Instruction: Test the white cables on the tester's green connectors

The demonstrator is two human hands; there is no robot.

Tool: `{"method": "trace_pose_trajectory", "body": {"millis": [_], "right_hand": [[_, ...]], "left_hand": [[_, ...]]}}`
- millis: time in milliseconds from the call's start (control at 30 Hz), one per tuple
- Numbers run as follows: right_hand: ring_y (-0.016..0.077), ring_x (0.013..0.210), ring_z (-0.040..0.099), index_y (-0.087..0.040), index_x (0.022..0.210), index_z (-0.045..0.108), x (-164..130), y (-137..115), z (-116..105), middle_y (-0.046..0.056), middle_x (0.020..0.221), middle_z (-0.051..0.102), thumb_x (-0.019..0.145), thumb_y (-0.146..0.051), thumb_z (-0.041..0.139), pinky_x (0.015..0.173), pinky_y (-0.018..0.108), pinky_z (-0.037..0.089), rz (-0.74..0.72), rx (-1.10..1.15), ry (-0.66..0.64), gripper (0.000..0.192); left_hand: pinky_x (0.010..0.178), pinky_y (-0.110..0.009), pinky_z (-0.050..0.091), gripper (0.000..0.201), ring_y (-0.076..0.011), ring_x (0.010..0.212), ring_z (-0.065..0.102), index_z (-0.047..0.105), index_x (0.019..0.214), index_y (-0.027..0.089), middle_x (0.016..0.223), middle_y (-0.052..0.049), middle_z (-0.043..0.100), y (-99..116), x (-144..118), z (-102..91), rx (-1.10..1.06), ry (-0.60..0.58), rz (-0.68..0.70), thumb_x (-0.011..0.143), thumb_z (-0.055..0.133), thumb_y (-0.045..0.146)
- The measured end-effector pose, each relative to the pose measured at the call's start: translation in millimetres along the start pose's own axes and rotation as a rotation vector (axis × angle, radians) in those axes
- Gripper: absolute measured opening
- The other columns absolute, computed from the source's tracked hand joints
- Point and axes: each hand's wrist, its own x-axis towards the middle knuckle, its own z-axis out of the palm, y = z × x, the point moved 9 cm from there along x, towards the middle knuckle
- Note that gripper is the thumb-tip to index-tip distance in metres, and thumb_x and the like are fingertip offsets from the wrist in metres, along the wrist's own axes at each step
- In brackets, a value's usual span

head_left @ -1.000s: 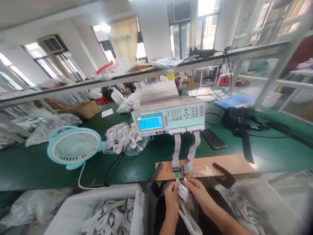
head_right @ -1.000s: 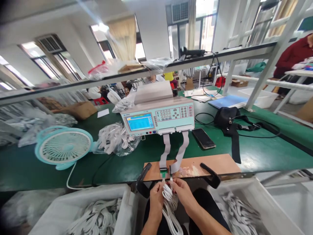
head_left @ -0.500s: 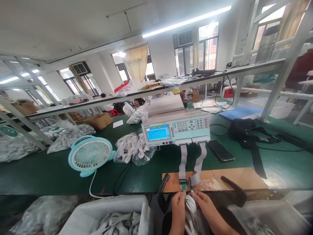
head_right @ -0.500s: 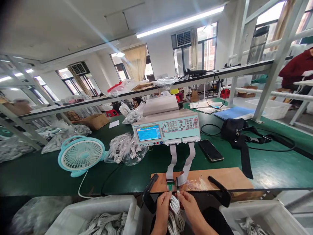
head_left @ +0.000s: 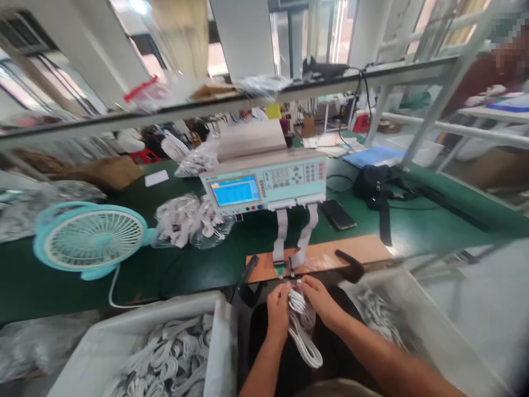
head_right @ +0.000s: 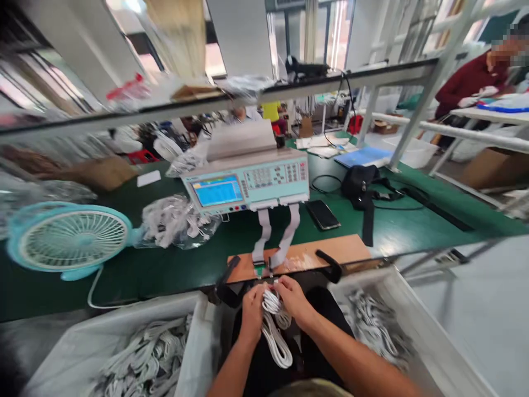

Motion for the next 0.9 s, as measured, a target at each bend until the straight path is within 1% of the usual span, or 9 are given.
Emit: {"method": "trace_pose_trajectory", "body": {"millis": [133,200,267,333,400,467,600,733,900], "right_hand": [[0.0108,0.048,0.034,-0.020,0.054,0.046,-20.7,-25.6,-57.5,-0.005,0.049,0.040,0.066,-0.032,0.056,0.048,0.023,0.024,0.010,-0.433,-0.134,0.020],[0.0133,0.055,0.042,-0.019,0.056,0.052,-31.6,-44.2,-99.4,-0.002,0.056,0.049,0.063,-0.025,0.062,0.054,0.025,0.030,-0.076,-0.741,0.024,0.013],[0.0167,0.064,0.050,-0.019,0.067,0.060,-45.3,-51.8,-113.3,0.003,0.069,0.057,0.063,-0.023,0.066,0.060,0.027,0.035,-0.134,-0.839,0.094,0.008],[0.0188,0.070,0.054,-0.019,0.084,0.064,-58.9,-34.7,-86.2,0.005,0.081,0.061,0.069,-0.030,0.065,0.063,0.028,0.039,-0.074,-0.686,-0.116,0.018],[0.0184,0.069,0.057,-0.020,0.094,0.063,-80.1,-7.9,-33.2,0.005,0.083,0.063,0.076,-0.041,0.059,0.061,0.027,0.041,0.090,-0.376,-0.469,0.028],[0.0161,0.063,0.056,-0.019,0.097,0.061,-96.8,6.8,6.8,0.004,0.082,0.062,0.078,-0.051,0.055,0.056,0.026,0.041,0.225,-0.104,-0.641,0.038],[0.0141,0.060,0.052,-0.016,0.091,0.060,-82.6,0.0,9.7,0.003,0.073,0.059,0.081,-0.051,0.052,0.055,0.024,0.040,0.052,-0.200,-0.484,0.037],[0.0185,0.076,0.054,-0.016,0.100,0.060,-73.6,-34.6,-5.3,0.007,0.084,0.061,0.087,-0.031,0.049,0.069,0.028,0.039,-0.452,-0.782,-0.365,0.023],[0.0185,0.066,0.052,-0.015,0.093,0.061,-83.1,-30.2,7.5,0.007,0.072,0.061,0.089,-0.040,0.047,0.062,0.030,0.036,-0.751,-1.167,-0.461,0.030]], "left_hand": [[0.039,-0.017,0.026,0.036,-0.0060,0.034,0.033,0.059,0.073,0.015,0.037,0.009,0.037,-11.0,-19.5,-12.2,-0.085,0.043,-0.141,0.079,0.051,0.050],[0.036,-0.016,0.024,0.034,-0.0054,0.032,0.033,0.057,0.071,0.016,0.037,0.010,0.037,-10.6,-25.7,-17.6,-0.163,0.070,-0.172,0.078,0.053,0.050],[0.035,-0.016,0.025,0.030,-0.0057,0.033,0.036,0.055,0.069,0.017,0.040,0.009,0.039,-3.2,-29.3,-16.5,-0.241,0.080,-0.150,0.077,0.055,0.046],[0.036,-0.017,0.028,0.026,-0.0055,0.035,0.038,0.053,0.066,0.018,0.046,0.007,0.044,13.2,-32.5,-10.5,-0.296,0.087,-0.046,0.078,0.055,0.040],[0.036,-0.018,0.030,0.025,-0.0050,0.036,0.039,0.051,0.060,0.018,0.053,0.005,0.047,35.2,-38.3,-3.2,-0.293,0.095,0.114,0.079,0.054,0.034],[0.039,-0.020,0.033,0.026,-0.0062,0.040,0.042,0.052,0.057,0.017,0.057,0.003,0.048,56.5,-46.7,3.3,-0.222,0.084,0.274,0.080,0.053,0.030],[0.065,-0.028,0.047,0.016,-0.0171,0.072,0.058,0.063,0.077,0.018,0.076,-0.004,0.060,71.3,-52.7,1.4,-0.055,0.012,0.384,0.079,0.055,0.031],[0.076,-0.030,0.048,0.022,-0.0201,0.083,0.059,0.066,0.090,0.017,0.094,-0.008,0.061,38.4,-41.6,-4.3,0.094,-0.204,0.090,0.071,0.065,0.029],[0.063,-0.023,0.048,0.022,-0.0155,0.071,0.056,0.069,0.082,0.015,0.083,-0.004,0.059,5.8,-44.9,-7.1,0.220,-0.371,-0.129,0.065,0.070,0.029]]}}
